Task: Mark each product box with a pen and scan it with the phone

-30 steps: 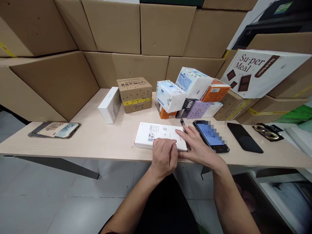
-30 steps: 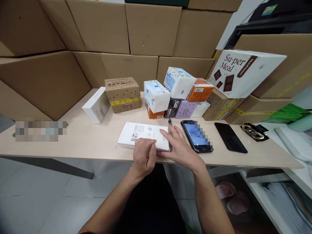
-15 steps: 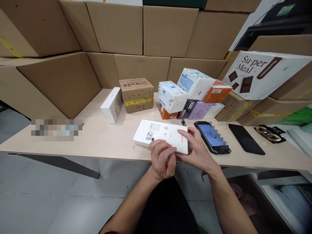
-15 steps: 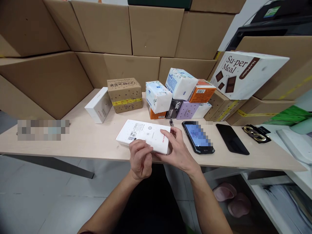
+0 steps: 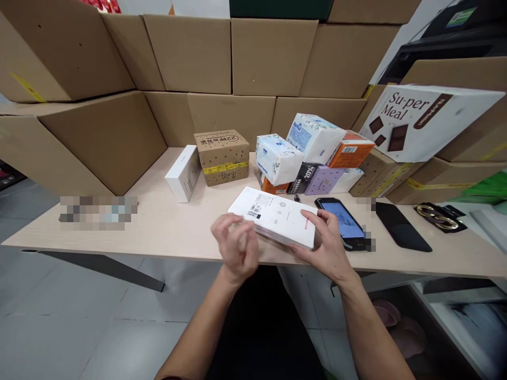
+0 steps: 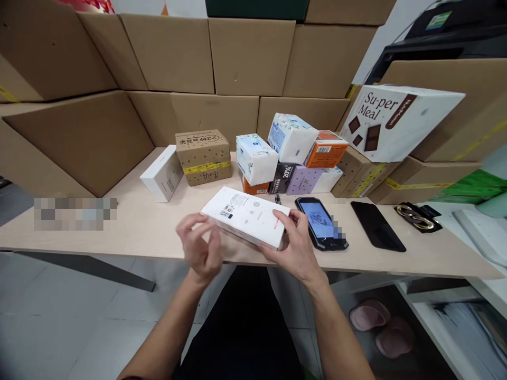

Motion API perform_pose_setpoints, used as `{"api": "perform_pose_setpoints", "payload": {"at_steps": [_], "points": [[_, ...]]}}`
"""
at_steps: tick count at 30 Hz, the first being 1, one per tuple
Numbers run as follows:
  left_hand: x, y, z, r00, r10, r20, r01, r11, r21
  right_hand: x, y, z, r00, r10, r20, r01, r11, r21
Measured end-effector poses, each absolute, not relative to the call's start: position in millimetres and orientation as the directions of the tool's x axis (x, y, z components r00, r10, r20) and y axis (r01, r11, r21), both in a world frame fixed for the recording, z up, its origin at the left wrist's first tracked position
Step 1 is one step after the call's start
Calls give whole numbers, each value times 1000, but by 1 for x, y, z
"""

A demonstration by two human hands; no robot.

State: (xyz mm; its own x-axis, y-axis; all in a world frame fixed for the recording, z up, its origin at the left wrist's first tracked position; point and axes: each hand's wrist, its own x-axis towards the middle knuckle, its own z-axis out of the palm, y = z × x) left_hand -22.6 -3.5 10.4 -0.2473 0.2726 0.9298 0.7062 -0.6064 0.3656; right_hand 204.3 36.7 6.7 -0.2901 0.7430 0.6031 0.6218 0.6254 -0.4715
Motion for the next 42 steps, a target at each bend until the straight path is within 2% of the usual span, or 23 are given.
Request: {"api": "perform_pose_setpoints", "payload": {"at_steps": [2,4,6,9,12,15,22,28,30,35,39,42], "points": [[-50,6,22,-303,256,918,802,-453,390,212,36,4,-271,750,603,609,619,-496],[-73,17,30,-387,317,866,843,-259,471,217,35,6,-252,741,622,581,630,-515],[-86,24,33,-443,384,810,840,-138,525,219,33,14,-211,718,663,544,650,-531],[-85,26,28,-424,463,779,849,-97,520,210,36,40,-67,668,741,529,653,-542],[-75,23,22,-379,498,780,871,-93,483,189,54,74,83,590,803,609,608,-509],[-71,22,20,-394,516,760,868,-63,492,165,91,99,101,555,826,704,547,-454],[-87,22,29,-355,610,709,893,-4,450,131,159,103,63,481,874,844,441,-304],[-124,27,55,-514,565,645,847,212,488,119,142,113,44,566,823,831,436,-344],[-139,32,62,-544,571,614,830,259,495,118,128,118,20,560,828,842,437,-317],[-168,48,65,-548,580,603,825,259,501,125,90,101,-59,438,897,788,573,-227],[-181,58,57,-521,661,541,815,196,546,131,82,64,-218,451,866,614,753,-238],[-185,59,52,-522,681,514,800,182,572,131,85,44,-356,491,795,539,803,-255]]}}
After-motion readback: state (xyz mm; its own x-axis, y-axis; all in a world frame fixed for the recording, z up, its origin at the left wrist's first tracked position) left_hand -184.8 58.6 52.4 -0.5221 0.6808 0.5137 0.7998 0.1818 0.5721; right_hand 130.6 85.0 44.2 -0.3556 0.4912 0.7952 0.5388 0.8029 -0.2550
